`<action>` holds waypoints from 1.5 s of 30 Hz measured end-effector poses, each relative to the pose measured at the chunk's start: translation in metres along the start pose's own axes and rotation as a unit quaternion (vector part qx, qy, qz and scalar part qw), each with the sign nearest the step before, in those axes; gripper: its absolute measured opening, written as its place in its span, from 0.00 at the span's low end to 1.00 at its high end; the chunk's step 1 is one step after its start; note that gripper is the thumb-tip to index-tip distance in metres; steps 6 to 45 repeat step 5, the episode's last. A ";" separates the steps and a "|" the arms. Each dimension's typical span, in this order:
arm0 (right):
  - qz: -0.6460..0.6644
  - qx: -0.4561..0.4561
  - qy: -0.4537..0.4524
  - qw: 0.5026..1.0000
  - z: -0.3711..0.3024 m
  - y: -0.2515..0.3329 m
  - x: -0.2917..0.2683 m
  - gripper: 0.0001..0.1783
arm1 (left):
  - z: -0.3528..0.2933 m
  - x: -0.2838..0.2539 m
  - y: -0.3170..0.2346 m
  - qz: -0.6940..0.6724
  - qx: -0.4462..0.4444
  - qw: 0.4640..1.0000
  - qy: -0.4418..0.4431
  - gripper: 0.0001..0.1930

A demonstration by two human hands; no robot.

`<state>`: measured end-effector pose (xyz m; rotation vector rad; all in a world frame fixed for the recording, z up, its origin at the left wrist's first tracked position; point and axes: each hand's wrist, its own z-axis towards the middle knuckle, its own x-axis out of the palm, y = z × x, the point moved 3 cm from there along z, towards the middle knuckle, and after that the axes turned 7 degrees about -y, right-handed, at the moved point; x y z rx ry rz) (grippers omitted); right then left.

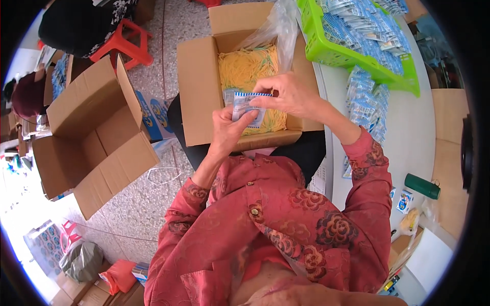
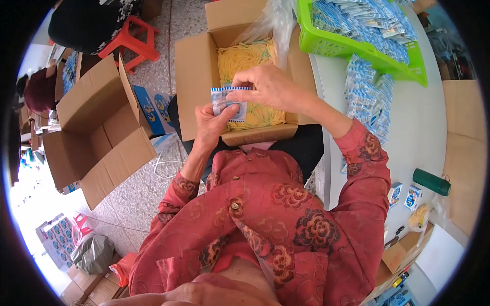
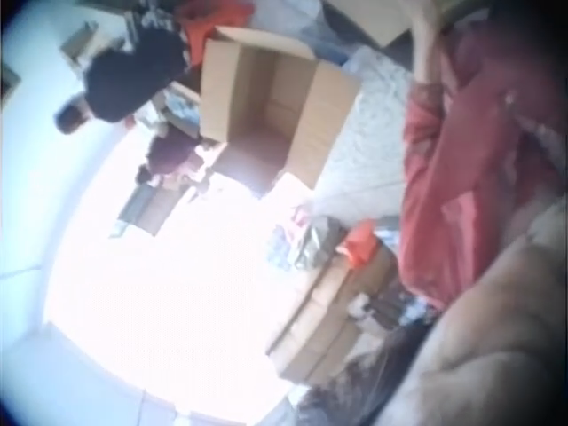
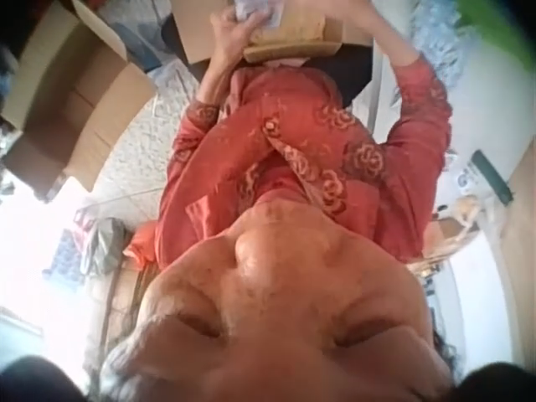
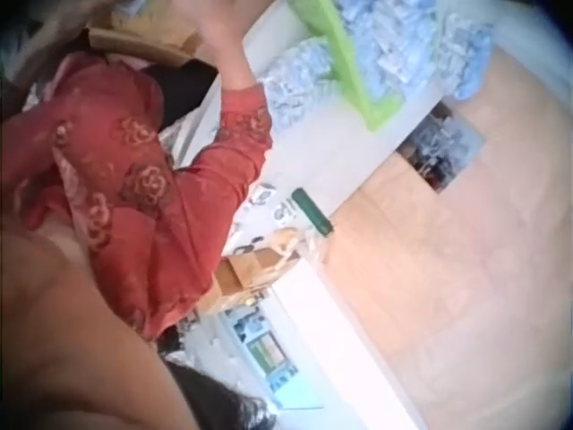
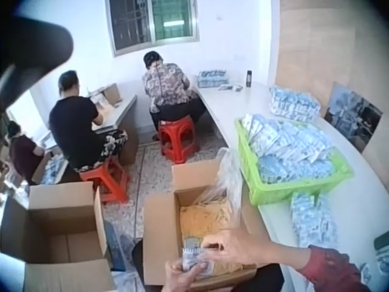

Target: Packaging small yellow items into plastic bags and placing them into a cardboard box.

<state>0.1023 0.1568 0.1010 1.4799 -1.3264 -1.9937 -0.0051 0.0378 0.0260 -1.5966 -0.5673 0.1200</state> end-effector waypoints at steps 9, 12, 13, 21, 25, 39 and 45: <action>-0.073 -0.027 0.013 0.997 0.000 -0.004 0.013 0.10 | -0.005 -0.007 0.006 0.060 -0.033 0.998 0.006 0.09; -0.073 -0.027 0.013 0.997 0.000 -0.004 0.013 0.10 | -0.005 -0.007 0.006 0.060 -0.033 0.998 0.006 0.09; -0.073 -0.027 0.013 0.997 0.000 -0.004 0.013 0.10 | -0.005 -0.007 0.006 0.060 -0.033 0.998 0.006 0.09; -0.073 -0.027 0.013 0.997 0.000 -0.004 0.013 0.10 | -0.005 -0.007 0.006 0.060 -0.033 0.998 0.006 0.09; -0.073 -0.027 0.013 0.997 0.000 -0.004 0.013 0.10 | -0.005 -0.007 0.006 0.060 -0.033 0.998 0.006 0.09; -0.073 -0.027 0.013 0.997 0.000 -0.004 0.013 0.10 | -0.005 -0.007 0.006 0.060 -0.033 0.998 0.006 0.09; -0.073 -0.027 0.013 0.997 0.000 -0.004 0.013 0.10 | -0.005 -0.007 0.006 0.060 -0.033 0.998 0.006 0.09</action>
